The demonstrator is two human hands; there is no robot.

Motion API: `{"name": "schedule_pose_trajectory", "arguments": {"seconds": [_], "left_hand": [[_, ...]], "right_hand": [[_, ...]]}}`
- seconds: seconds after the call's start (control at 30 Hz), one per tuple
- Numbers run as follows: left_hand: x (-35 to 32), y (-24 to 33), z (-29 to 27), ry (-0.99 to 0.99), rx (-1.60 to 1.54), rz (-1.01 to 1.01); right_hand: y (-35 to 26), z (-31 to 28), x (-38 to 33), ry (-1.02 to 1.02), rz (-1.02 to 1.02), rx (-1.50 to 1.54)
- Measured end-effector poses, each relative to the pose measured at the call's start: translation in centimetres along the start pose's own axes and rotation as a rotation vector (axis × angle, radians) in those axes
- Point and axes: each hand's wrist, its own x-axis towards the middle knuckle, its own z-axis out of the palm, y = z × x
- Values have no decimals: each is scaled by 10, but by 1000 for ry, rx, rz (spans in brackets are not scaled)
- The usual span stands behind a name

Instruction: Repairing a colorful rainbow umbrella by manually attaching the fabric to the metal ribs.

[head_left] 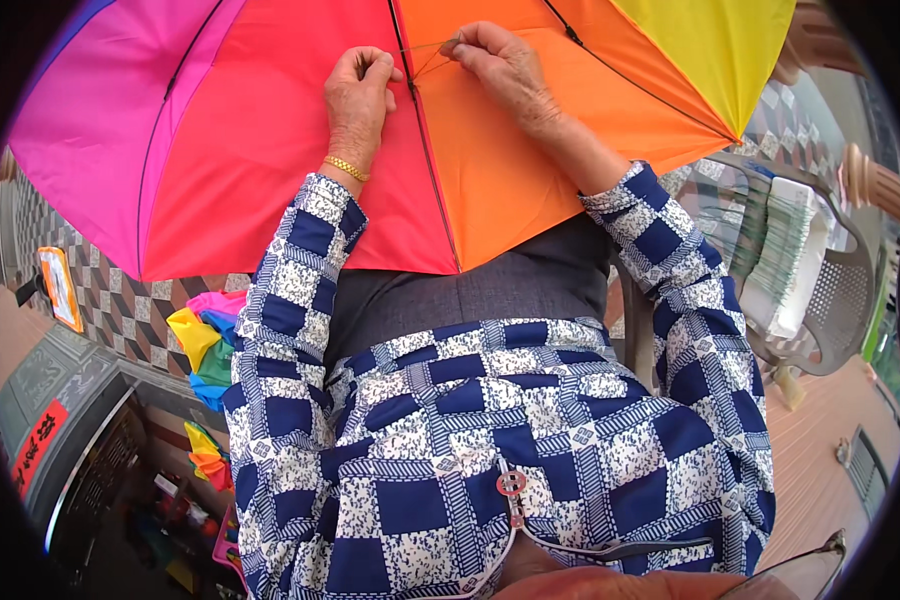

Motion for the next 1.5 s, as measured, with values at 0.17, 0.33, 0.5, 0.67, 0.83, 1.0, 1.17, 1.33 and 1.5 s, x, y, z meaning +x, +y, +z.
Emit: {"name": "schedule_pose_trajectory", "arguments": {"seconds": [0.17,0.33,0.5,0.67,0.83,1.0,1.17,1.33,1.5], "left_hand": [[5,-10,3,-68,305,244],[7,-10,3,-67,182,128],[6,-8,1,-26,104,56],[5,-12,1,-54,282,224],[-1,-9,0,-94,650,487],[-3,-10,6,-117,903,634],[-4,-14,1,-161,1125,720],[-4,-20,0,-136,1151,715],[-2,-18,2,-160,1180,694]], "right_hand": [[-12,-3,-18,-78,37,175],[-17,3,-19,-165,-154,-579],[-25,-13,-15,-323,-139,-1036],[-43,-43,-9,-38,-12,-359],[-66,-55,-8,176,281,950],[-20,-94,1,-536,134,1668],[-40,-105,-20,-55,191,1103],[-62,-103,-24,-191,169,1298],[-119,-120,-36,-159,10,1130]]}}
